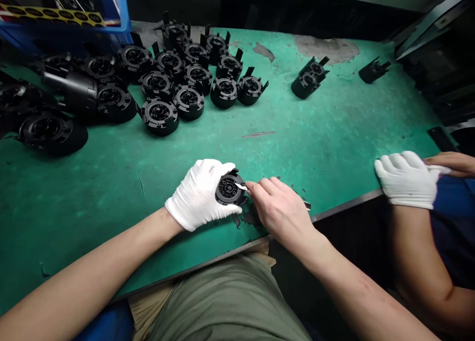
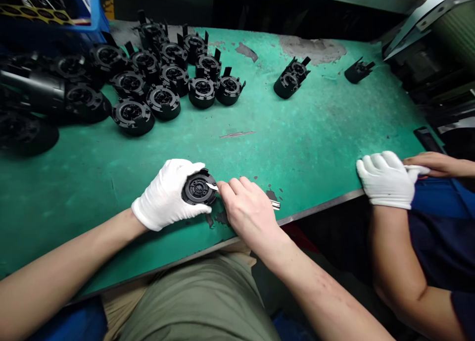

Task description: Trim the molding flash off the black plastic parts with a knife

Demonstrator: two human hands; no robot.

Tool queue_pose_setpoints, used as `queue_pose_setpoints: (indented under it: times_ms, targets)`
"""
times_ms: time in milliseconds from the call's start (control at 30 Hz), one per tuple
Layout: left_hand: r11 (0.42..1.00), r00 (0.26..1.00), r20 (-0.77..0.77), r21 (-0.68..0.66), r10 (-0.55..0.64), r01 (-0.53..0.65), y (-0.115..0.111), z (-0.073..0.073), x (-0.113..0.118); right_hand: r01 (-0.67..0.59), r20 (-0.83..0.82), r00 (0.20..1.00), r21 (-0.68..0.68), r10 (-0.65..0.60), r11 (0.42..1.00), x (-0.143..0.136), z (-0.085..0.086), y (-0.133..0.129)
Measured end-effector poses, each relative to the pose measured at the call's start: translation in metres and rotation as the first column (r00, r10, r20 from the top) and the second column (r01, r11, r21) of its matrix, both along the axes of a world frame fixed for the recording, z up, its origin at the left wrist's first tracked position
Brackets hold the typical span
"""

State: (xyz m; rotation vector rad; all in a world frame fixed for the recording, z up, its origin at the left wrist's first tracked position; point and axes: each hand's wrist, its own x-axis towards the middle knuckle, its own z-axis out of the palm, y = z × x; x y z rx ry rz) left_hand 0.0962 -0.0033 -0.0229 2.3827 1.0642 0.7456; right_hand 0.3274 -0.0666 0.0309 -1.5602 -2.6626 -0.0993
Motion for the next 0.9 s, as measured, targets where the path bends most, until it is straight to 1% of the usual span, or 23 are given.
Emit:
queue_pose_setpoints:
  times_ms: [67, 167, 267, 333, 467, 633, 800, 900]
  targets:
    - [0.999, 1.000, 0.020, -0.036, -0.017, 0.018, 0.001, 0.001, -0.002, 0.007, -0.129, 0.992, 0.001, -0.007, 1.000, 0.006, -0.001, -0.001]
    - [0.994, 0.994, 0.098, -0.093, -0.051, 0.061, 0.001, 0.001, -0.006, 0.060, -0.329, 0.942, -0.041, -0.070, 0.997, 0.020, 0.000, 0.001]
    - [0.986, 0.984, 0.160, -0.135, -0.074, 0.096, 0.000, 0.000, -0.010, 0.071, -0.384, 0.917, -0.105, -0.107, 0.992, 0.032, 0.002, 0.005]
    - [0.982, 0.980, 0.171, -0.143, -0.098, 0.124, 0.000, -0.001, -0.011, 0.041, -0.368, 0.925, -0.158, -0.097, 0.987, 0.036, 0.003, 0.007]
    - [0.980, 0.972, 0.185, -0.107, -0.145, 0.167, 0.000, -0.003, -0.012, -0.017, -0.258, 0.965, -0.227, -0.043, 0.974, 0.036, 0.004, 0.012]
    - [0.979, 0.967, 0.191, -0.072, -0.172, 0.188, 0.000, -0.002, -0.012, -0.076, -0.159, 0.987, -0.322, 0.025, 0.944, 0.036, 0.008, 0.023]
    - [0.982, 0.971, 0.181, -0.080, -0.153, 0.170, 0.000, 0.001, -0.011, -0.108, -0.087, 0.993, -0.337, 0.083, 0.935, 0.037, 0.010, 0.035]
    - [0.983, 0.971, 0.184, -0.082, -0.149, 0.166, -0.001, 0.004, -0.010, -0.155, -0.055, 0.988, -0.348, 0.145, 0.925, 0.039, 0.011, 0.042]
